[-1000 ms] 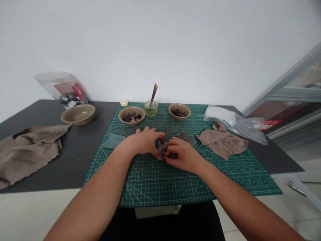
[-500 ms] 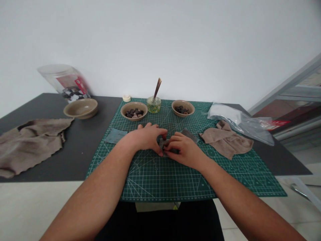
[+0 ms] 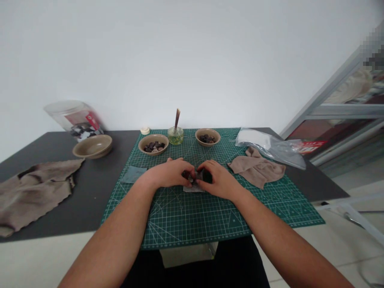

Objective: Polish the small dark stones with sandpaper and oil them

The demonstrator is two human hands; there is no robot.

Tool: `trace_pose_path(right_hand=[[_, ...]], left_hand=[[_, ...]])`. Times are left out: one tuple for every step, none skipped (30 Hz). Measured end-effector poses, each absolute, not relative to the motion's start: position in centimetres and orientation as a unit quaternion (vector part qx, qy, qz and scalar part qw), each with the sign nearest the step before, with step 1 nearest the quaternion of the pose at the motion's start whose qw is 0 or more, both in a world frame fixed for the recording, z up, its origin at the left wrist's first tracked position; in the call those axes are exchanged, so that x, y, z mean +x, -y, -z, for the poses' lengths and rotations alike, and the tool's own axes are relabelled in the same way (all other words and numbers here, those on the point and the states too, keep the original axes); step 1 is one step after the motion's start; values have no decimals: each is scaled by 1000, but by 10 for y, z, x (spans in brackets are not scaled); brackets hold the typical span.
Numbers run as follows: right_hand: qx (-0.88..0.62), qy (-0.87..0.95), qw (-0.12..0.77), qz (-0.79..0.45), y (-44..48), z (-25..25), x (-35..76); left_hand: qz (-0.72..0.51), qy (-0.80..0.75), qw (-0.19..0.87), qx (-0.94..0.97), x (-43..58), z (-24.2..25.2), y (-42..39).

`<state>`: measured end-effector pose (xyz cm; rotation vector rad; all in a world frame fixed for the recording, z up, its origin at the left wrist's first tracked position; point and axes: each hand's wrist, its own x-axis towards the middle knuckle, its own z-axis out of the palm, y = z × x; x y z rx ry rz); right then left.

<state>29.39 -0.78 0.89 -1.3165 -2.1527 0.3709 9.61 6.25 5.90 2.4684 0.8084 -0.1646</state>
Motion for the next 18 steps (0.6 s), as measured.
trace_pose_path(right_hand=[[-496, 816, 264, -135, 8, -10, 293], [-496, 825, 239, -128, 9, -11, 292], [-499, 831, 219, -118, 9, -11, 291], [-505, 832, 202, -107, 9, -11, 290], [-515, 830, 190, -98, 9, -12, 287], [-526, 825, 180, -96, 8, -12, 285], [-538, 819, 172, -98, 7, -12, 283], [-549, 813, 165, -104, 6, -13, 281], [-558, 806, 160, -117, 5, -15, 279], [-568, 795, 160, -138, 5, -18, 278], [-579, 781, 166, -166, 5, -23, 277], [-588, 764, 182, -195, 7, -28, 278], [-594, 745, 208, -220, 9, -34, 279], [-598, 726, 243, -236, 11, -39, 281], [-601, 708, 284, -238, 13, -43, 284], [-608, 689, 323, -227, 15, -46, 286], [-617, 672, 352, -208, 17, -46, 288], [-630, 659, 365, -189, 18, -45, 289]], left_hand=[[50, -297, 267, 916, 95, -59, -64], [29, -296, 266, 917, 93, -60, -65], [-8, -299, 262, 917, 91, -59, -68], [-55, -304, 256, 916, 89, -59, -71], [-111, -318, 242, 910, 87, -58, -74], [-172, -341, 218, 898, 86, -58, -77], [-225, -365, 188, 884, 85, -57, -80], [-268, -385, 162, 868, 84, -56, -83], [-304, -402, 141, 852, 84, -55, -86], [-331, -414, 129, 838, 83, -55, -88], [-356, -425, 126, 823, 83, -54, -90], [-379, -437, 128, 806, 82, -53, -92], [-400, -450, 136, 787, 82, -52, -94], [-421, -463, 148, 766, 81, -51, -95], [-439, -474, 162, 746, 80, -50, -96], [-454, -480, 176, 730, 80, -49, -98], [-466, -484, 186, 717, 79, -48, -99], [-476, -484, 189, 709, 79, -47, -100]])
